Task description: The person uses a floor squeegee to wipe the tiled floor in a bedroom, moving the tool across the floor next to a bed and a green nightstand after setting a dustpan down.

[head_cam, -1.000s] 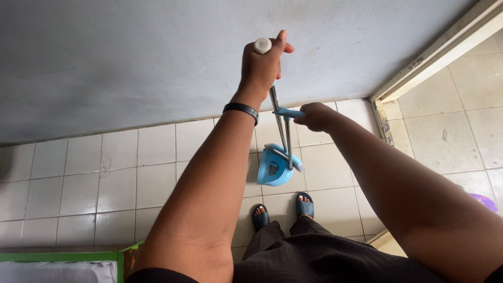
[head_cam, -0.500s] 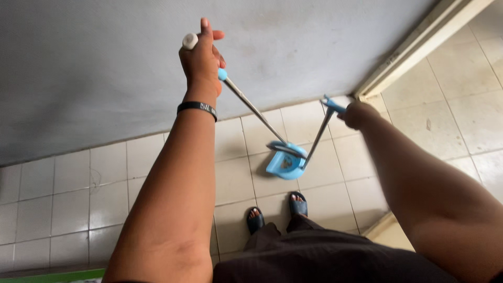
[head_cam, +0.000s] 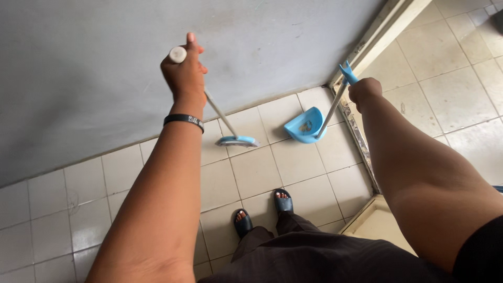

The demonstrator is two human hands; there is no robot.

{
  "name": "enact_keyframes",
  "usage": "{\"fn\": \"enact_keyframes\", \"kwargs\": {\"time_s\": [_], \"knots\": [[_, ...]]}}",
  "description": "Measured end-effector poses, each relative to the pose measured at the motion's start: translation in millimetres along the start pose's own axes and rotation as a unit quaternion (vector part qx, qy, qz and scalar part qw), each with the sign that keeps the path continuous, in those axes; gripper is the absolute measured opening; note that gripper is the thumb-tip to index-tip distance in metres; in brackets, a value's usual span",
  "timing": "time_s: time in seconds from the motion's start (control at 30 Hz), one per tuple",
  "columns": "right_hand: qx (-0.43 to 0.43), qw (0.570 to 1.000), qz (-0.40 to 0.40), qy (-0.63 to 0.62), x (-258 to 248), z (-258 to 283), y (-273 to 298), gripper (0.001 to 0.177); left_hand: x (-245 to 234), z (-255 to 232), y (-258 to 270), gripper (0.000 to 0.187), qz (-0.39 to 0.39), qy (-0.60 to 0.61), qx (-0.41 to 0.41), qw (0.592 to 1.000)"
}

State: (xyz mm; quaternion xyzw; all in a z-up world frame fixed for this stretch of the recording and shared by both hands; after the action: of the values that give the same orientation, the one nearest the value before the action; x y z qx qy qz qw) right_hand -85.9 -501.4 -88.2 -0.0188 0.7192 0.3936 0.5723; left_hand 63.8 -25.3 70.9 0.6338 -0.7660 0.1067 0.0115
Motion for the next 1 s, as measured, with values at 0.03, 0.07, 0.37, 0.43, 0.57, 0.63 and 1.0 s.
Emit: {"fn": "enact_keyframes", "kwargs": {"time_s": [0.03, 0.07, 0.37, 0.43, 0.57, 0.63, 1.0], "knots": [[0.004, 1.000, -0.005, -0.011, -5.4, -3.3, -12.8, 0.029, 1.1, 0.2, -1.5, 0.039, -0.009, -0.016, -0.009, 1.000], [0.007, 1.000, -0.009, -0.023, -10.3, -6.7, -26.3, 0.027, 5.1, 0.3, -3.5, 0.039, -0.019, -0.032, -0.018, 0.999], [0.035, 0.918, -0.008, -0.396, 5.5, -29.2, -107.7, 0.032, 47.6, 7.4, -17.3, 0.023, 0.049, -0.042, -0.011, 0.998], [0.039, 0.995, -0.003, -0.093, 0.9, -18.6, -112.7, 0.028, 58.3, 4.5, -21.0, 0.023, 0.052, -0.048, -0.023, 0.997], [0.024, 0.937, -0.027, -0.349, -11.0, -22.6, -93.2, 0.031, 82.9, -7.5, -22.1, 0.023, 0.066, -0.070, -0.032, 0.995], [0.036, 0.920, -0.037, -0.388, -25.3, -22.0, -61.4, 0.031, 98.6, -12.8, -22.6, 0.024, 0.081, -0.076, -0.034, 0.993], [0.027, 0.837, -0.109, -0.536, -28.7, -24.2, -44.0, 0.031, 176.2, -15.5, -25.3, 0.024, 0.197, -0.092, -0.015, 0.976]]}}
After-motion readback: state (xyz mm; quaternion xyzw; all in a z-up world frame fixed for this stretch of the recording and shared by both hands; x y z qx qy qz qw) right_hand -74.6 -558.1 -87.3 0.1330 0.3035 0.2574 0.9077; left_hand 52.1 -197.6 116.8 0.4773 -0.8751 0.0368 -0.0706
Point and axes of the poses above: each hand's wrist, its own y-axis away from the middle knuckle, its own x-axis out of the palm, z = x × y, the point moved 2 cm from there along -y, towards the middle knuckle, and after that the axes turned 13 degrees about z, right-handed, at the moved point
